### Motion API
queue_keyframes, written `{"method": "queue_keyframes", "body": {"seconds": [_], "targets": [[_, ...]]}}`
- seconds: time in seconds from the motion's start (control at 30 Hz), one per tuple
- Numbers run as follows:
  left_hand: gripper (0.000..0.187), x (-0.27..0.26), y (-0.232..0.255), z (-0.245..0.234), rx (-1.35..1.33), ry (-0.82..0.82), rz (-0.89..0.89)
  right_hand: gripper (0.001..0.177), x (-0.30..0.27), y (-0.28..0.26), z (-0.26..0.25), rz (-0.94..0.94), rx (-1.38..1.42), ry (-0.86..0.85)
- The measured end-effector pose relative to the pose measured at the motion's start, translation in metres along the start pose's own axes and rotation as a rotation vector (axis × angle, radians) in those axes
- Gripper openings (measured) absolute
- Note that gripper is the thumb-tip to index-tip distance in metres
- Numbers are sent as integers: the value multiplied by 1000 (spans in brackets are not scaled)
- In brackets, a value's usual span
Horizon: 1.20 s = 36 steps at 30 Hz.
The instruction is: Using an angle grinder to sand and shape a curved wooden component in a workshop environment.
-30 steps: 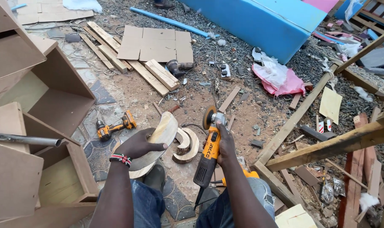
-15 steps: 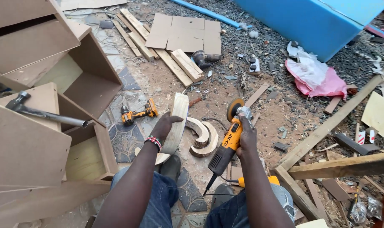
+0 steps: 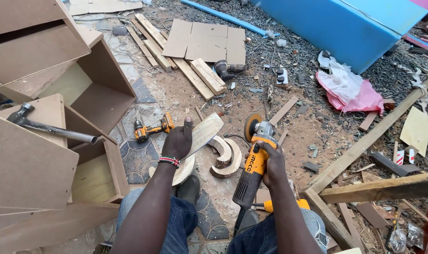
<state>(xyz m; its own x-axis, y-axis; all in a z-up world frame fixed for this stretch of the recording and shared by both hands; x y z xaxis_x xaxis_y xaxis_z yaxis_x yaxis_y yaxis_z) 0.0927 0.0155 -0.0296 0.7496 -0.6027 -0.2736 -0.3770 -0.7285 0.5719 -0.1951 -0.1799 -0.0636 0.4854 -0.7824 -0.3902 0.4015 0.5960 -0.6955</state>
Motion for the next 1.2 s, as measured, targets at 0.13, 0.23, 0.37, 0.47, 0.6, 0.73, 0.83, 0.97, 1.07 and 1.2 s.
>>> {"method": "queue_keyframes", "body": {"seconds": [0.13, 0.23, 0.37, 0.47, 0.6, 0.73, 0.83, 0.97, 1.07, 1.2], "targets": [[95, 5, -5, -16, 78, 111, 38, 53, -12, -6, 10, -31, -54, -35], [95, 0, -5, -23, 63, 166, 69, 50, -24, -14, 24, -65, -124, -68], [84, -25, 7, -33, 33, 279, 205, 47, -54, -26, 41, -139, -341, -142], [81, -31, 16, -37, 45, 324, 305, 49, -67, -27, 52, -175, -461, -166], [82, -32, 17, -31, 22, 342, 397, 49, -74, -22, 58, -208, -546, -162], [80, -25, 14, -26, 63, 306, 437, 53, -76, -27, 59, -199, -581, -151], [79, -28, 19, -28, 67, 306, 441, 52, -84, -30, 66, -196, -575, -154], [76, -35, 25, -31, 62, 293, 464, 59, -87, -32, 67, -199, -620, -183], [57, -33, 23, -29, 72, 269, 455, 69, -85, -30, 65, -218, -665, -203], [28, -27, 19, -25, 65, 182, 437, 77, -83, -30, 66, -282, -730, -203]]}}
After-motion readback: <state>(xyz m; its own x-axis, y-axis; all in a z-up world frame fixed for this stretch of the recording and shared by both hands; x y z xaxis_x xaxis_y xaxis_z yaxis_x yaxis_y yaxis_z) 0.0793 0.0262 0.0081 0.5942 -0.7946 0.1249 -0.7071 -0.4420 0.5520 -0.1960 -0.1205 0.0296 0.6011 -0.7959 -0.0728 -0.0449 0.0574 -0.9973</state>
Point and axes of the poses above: each hand's wrist, its own x-axis towards the middle knuckle, its own z-axis out of the palm, y = z × x, the point moved 1 cm from there along x, towards the middle knuckle, and after that the axes turned 13 degrees about x, right-handed, at the moved point
